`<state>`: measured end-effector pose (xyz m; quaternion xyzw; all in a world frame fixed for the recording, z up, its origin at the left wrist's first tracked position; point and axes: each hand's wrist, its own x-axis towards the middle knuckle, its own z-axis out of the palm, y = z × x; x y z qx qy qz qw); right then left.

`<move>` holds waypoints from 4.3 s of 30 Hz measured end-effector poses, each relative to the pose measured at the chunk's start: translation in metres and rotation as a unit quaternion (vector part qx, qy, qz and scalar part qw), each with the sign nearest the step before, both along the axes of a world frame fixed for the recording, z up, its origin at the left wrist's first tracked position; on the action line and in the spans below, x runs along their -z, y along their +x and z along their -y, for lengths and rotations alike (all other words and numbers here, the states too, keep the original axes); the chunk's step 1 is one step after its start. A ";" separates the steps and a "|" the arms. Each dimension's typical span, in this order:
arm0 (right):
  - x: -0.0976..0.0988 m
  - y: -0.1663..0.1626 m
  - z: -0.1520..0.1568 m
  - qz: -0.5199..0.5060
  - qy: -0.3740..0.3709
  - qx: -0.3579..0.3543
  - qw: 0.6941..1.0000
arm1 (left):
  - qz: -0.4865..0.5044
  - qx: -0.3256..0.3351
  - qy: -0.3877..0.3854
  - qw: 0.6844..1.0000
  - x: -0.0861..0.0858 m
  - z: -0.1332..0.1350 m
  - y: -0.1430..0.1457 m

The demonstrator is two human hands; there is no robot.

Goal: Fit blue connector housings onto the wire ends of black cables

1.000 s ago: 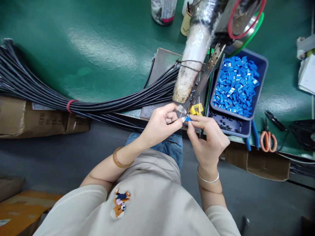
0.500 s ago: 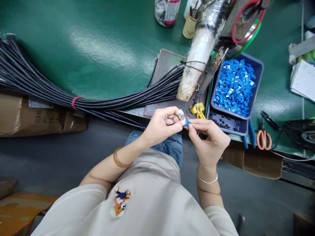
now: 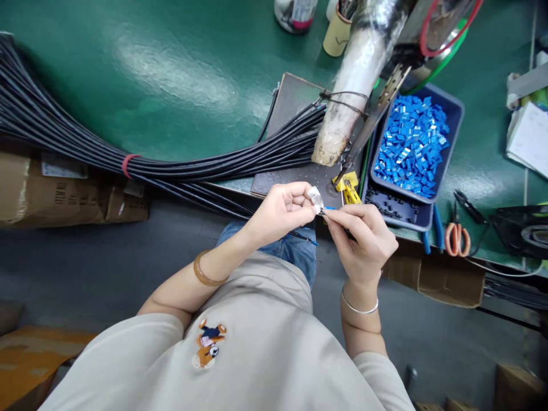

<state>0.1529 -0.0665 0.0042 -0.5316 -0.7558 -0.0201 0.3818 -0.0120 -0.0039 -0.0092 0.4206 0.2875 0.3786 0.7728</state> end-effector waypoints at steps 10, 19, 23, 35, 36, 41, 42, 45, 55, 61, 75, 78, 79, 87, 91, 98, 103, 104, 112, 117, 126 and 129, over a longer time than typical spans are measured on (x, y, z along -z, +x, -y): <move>0.013 0.005 0.000 0.091 0.077 0.010 0.993 | -0.023 0.037 0.004 0.999 0.004 0.000 -0.004; 0.005 0.004 0.000 0.027 -0.006 -0.018 0.999 | -0.037 0.025 0.056 0.997 0.005 0.003 -0.001; -0.005 0.000 0.000 -0.059 -0.112 -0.025 0.992 | -0.093 0.016 0.104 0.990 0.007 0.006 0.000; 0.011 -0.009 -0.002 -0.232 -0.059 0.069 0.968 | -0.065 -0.047 0.117 0.990 0.007 0.006 0.008; 0.011 -0.011 -0.002 -0.253 -0.072 0.071 0.962 | -0.061 -0.045 0.111 0.991 0.007 0.005 0.008; 0.008 -0.015 -0.008 -0.280 -0.108 0.062 0.952 | -0.069 -0.051 0.085 0.993 0.006 -0.001 0.009; 0.007 -0.014 -0.009 -0.273 -0.103 0.061 0.955 | -0.072 -0.053 0.083 0.993 0.005 -0.001 0.009; 0.006 -0.012 -0.010 -0.220 -0.077 0.052 0.971 | -0.073 -0.055 0.086 0.992 0.004 -0.003 0.009; 0.004 -0.006 -0.016 -0.108 -0.029 0.028 0.993 | -0.093 -0.051 0.076 0.991 0.003 -0.011 0.011; 0.000 -0.004 -0.021 -0.108 -0.025 0.018 0.994 | -0.068 -0.062 0.072 0.993 -0.003 -0.019 0.015; -0.002 -0.001 -0.023 -0.157 -0.055 0.010 0.986 | -0.110 -0.076 0.063 0.989 -0.001 -0.019 0.015; -0.002 0.000 -0.023 -0.158 -0.064 0.006 0.985 | -0.112 -0.078 0.056 0.989 0.000 -0.019 0.015; -0.002 0.001 -0.023 -0.155 -0.064 0.004 0.986 | -0.111 -0.078 0.053 0.989 0.000 -0.019 0.015; -0.004 0.000 -0.023 -0.132 -0.056 0.003 0.990 | -0.085 -0.090 0.057 0.991 0.002 -0.017 0.018; -0.004 0.000 -0.023 -0.126 -0.056 0.004 0.990 | -0.069 -0.093 0.066 0.991 0.001 -0.017 0.019; -0.004 -0.001 -0.023 -0.117 -0.045 0.004 0.992 | -0.058 -0.109 0.073 0.990 0.000 -0.017 0.022; -0.004 0.000 -0.025 -0.124 -0.045 0.001 0.991 | -0.074 -0.121 0.069 0.988 -0.001 -0.016 0.023; -0.005 0.000 -0.025 -0.124 -0.045 0.002 0.991 | -0.077 -0.124 0.067 0.987 -0.001 -0.016 0.023; -0.009 -0.002 -0.024 -0.109 -0.039 0.009 0.993 | -0.090 -0.118 0.052 0.987 -0.007 -0.017 0.020; -0.008 -0.001 -0.023 -0.097 -0.043 0.004 0.994 | -0.089 -0.101 0.041 0.990 -0.006 -0.018 0.019; -0.008 -0.001 -0.024 -0.096 -0.047 0.010 0.994 | -0.088 -0.098 0.045 0.990 -0.006 -0.016 0.020; -0.010 -0.001 -0.024 -0.095 -0.045 0.009 0.994 | -0.099 -0.103 0.063 0.988 -0.008 -0.014 0.020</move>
